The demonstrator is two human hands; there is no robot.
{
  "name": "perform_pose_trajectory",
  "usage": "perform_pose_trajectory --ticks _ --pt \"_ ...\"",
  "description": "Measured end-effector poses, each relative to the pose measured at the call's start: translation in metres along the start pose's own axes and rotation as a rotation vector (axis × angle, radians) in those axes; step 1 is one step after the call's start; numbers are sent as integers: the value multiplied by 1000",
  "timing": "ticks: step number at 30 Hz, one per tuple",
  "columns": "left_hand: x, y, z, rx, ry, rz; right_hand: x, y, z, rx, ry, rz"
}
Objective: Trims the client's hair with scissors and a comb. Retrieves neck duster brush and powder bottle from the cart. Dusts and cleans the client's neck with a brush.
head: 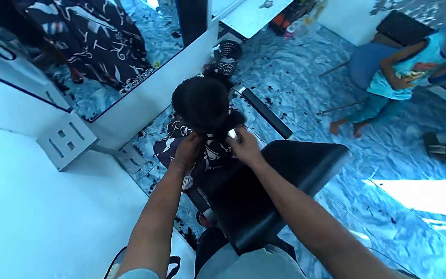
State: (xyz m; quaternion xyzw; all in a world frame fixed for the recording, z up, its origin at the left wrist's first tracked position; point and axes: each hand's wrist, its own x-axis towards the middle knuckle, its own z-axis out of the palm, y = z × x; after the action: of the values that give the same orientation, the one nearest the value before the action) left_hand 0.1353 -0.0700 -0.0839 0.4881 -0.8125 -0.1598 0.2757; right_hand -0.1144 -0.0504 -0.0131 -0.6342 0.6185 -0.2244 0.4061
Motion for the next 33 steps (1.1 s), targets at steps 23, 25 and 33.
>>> perform_pose_trajectory --ticks 23,25,33 --pt "16 -23 11 149 230 19 -5 16 -17 320 -240 184" --pt "8 4 12 186 381 -35 -12 21 -25 862 -132 410" --pt "28 163 24 136 -236 -93 25 37 -61 1090 -346 304"
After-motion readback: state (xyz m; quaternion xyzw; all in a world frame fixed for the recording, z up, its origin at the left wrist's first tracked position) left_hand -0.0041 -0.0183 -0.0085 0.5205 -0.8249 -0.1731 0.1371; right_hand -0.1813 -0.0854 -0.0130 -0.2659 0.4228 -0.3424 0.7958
